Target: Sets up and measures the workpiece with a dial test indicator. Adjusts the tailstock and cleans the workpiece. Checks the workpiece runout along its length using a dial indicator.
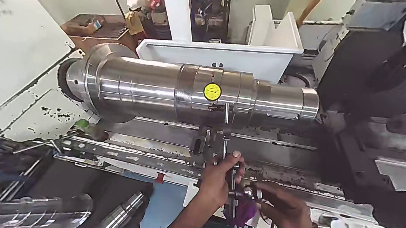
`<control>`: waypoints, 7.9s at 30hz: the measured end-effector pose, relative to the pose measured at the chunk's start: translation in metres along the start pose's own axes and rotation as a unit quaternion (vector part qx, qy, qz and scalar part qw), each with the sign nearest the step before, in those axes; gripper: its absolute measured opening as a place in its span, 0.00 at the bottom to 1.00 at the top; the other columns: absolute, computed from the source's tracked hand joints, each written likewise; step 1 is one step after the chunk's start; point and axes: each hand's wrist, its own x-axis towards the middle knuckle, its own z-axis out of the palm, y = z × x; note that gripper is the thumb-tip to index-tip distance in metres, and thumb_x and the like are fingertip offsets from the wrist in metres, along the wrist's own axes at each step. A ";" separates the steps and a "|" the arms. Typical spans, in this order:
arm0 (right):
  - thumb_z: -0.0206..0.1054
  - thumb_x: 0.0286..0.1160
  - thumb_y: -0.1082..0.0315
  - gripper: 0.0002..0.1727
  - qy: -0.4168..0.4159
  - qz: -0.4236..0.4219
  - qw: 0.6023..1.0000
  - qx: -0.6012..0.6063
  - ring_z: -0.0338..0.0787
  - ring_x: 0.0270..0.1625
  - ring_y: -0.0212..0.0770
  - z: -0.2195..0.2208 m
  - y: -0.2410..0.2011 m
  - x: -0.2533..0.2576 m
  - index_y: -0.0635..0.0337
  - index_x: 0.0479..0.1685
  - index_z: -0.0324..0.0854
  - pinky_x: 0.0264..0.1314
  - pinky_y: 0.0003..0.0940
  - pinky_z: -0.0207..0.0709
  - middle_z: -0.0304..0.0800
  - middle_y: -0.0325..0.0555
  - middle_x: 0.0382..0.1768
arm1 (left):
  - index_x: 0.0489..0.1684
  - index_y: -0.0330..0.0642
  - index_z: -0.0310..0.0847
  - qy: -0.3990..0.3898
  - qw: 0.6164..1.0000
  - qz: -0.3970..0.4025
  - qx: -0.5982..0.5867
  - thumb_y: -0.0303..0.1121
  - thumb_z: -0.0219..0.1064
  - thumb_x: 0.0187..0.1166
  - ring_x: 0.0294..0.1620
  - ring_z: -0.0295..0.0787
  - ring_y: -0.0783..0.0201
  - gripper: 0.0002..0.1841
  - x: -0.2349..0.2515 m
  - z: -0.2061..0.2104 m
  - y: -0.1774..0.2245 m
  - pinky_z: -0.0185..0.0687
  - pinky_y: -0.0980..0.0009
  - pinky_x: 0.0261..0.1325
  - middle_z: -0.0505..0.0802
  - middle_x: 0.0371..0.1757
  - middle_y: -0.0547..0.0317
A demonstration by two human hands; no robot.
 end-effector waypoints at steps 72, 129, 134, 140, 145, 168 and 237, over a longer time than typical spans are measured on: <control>0.59 0.86 0.52 0.19 0.064 0.180 0.982 0.005 0.71 0.14 0.20 0.019 0.005 0.010 0.48 0.25 0.84 0.16 0.17 0.66 0.76 0.24 0.14 | 0.38 0.33 0.82 -0.031 0.998 -0.028 -0.047 0.30 0.57 0.87 0.23 0.89 0.63 0.12 0.004 -0.015 -0.013 0.91 0.70 0.31 0.90 0.27 0.51; 0.47 0.85 0.59 0.22 0.089 0.305 0.945 -0.083 0.65 0.13 0.27 0.044 0.007 0.025 0.50 0.19 0.76 0.16 0.29 0.62 0.70 0.31 0.12 | 0.48 0.44 0.82 0.018 0.999 -0.042 0.006 0.43 0.59 0.89 0.22 0.84 0.68 0.13 0.003 -0.016 -0.019 0.84 0.75 0.25 0.89 0.34 0.57; 0.46 0.90 0.46 0.28 -0.050 0.216 0.955 -0.195 0.77 0.21 0.26 0.018 -0.004 0.033 0.51 0.29 0.85 0.27 0.31 0.73 0.77 0.30 0.17 | 0.46 0.37 0.81 0.015 1.000 -0.026 -0.006 0.38 0.56 0.91 0.23 0.87 0.64 0.14 0.003 -0.015 -0.018 0.88 0.70 0.29 0.90 0.32 0.51; 0.49 0.89 0.41 0.31 0.035 0.049 0.975 -0.213 0.89 0.45 0.28 0.016 -0.015 0.049 0.60 0.55 0.84 0.49 0.31 0.86 0.89 0.40 0.44 | 0.60 0.35 0.75 0.024 0.999 0.018 0.018 0.34 0.55 0.90 0.33 0.92 0.60 0.12 -0.006 -0.018 -0.019 0.92 0.66 0.40 0.92 0.38 0.49; 0.66 0.80 0.46 0.24 0.063 -0.054 0.950 -0.302 0.89 0.43 0.32 0.045 -0.045 0.070 0.60 0.54 0.84 0.45 0.33 0.88 0.88 0.42 0.44 | 0.65 0.34 0.73 -0.001 0.992 0.092 0.085 0.36 0.71 0.79 0.49 0.91 0.67 0.22 -0.021 -0.043 -0.030 0.89 0.66 0.58 0.92 0.48 0.57; 0.68 0.79 0.60 0.14 0.335 0.003 0.767 -0.547 0.87 0.29 0.37 0.169 -0.053 0.105 0.63 0.41 0.89 0.31 0.35 0.81 0.89 0.47 0.31 | 0.50 0.32 0.83 -0.283 0.916 -0.024 0.283 0.32 0.58 0.87 0.41 0.92 0.68 0.12 0.018 -0.201 0.053 0.89 0.70 0.48 0.94 0.40 0.60; 0.68 0.81 0.64 0.12 0.381 -0.022 0.741 -0.553 0.83 0.29 0.37 0.179 -0.040 0.108 0.65 0.43 0.90 0.30 0.31 0.76 0.85 0.47 0.30 | 0.48 0.31 0.83 -0.262 0.938 -0.031 0.223 0.32 0.53 0.90 0.42 0.93 0.62 0.14 0.040 -0.212 0.057 0.90 0.67 0.47 0.95 0.41 0.52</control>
